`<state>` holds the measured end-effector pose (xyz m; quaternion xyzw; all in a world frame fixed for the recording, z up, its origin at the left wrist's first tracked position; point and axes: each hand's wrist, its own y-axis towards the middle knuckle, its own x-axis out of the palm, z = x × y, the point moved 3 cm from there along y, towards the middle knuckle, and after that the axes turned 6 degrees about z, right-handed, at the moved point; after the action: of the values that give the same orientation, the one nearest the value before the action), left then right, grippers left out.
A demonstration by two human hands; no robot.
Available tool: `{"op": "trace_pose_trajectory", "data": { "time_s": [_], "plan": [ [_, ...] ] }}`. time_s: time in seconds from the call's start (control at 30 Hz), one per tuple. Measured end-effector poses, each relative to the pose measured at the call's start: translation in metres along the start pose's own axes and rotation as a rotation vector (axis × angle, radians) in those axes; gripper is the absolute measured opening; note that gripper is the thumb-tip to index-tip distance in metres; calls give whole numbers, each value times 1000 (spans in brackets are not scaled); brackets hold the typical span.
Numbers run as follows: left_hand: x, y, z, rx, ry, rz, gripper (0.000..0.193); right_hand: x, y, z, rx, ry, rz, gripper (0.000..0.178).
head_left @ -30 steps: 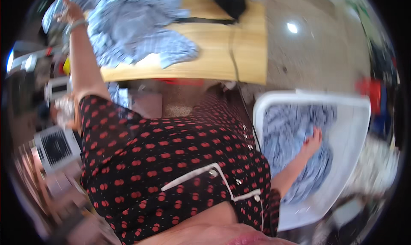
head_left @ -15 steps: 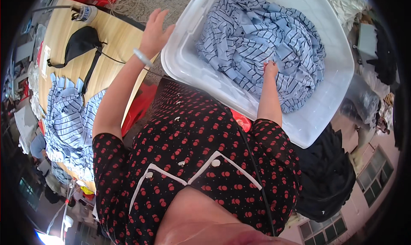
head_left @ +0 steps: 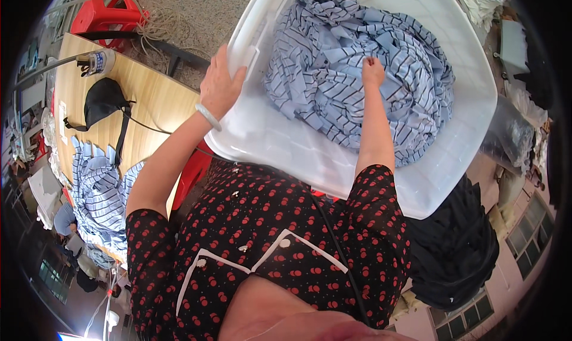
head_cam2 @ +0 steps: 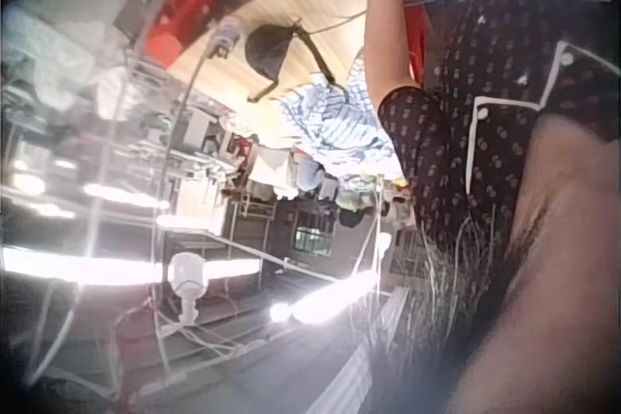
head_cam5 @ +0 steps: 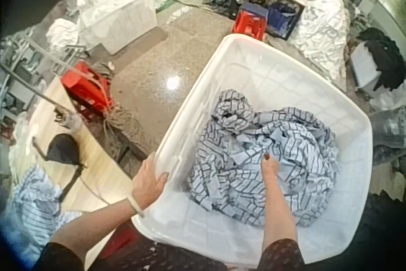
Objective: The person takes striped shirts from a plastic tub and trims loose threads on the garments using thread snips.
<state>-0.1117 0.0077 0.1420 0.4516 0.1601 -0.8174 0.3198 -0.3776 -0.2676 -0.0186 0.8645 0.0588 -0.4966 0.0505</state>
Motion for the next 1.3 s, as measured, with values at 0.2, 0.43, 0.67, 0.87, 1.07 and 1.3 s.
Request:
{"op": "trace_pose_trajectory", "data": {
  "time_s": [0.2,0.43,0.67,0.87,1.07,1.3],
  "plan": [
    [12,14,7,-71,-55,-31,56,85,77,-68,-120,-70,-76,25],
    [15,26,11,-187,-96,-65,55,136,141,-155,-396,-97,88,24],
    [17,39,10,-203,-111,-94,55,153,139,-146,-363,-151,-93,14],
    [12,48,11,-231,-125,-130,54,114,64,-80,-260,66,-320,20],
    [13,44,3,-193,-129,-66,51,-7,46,-117,310,801,-434,9],
    [6,31,-7,-173,-129,-90,48,-209,21,-210,141,1240,-135,6]
  ]
}}
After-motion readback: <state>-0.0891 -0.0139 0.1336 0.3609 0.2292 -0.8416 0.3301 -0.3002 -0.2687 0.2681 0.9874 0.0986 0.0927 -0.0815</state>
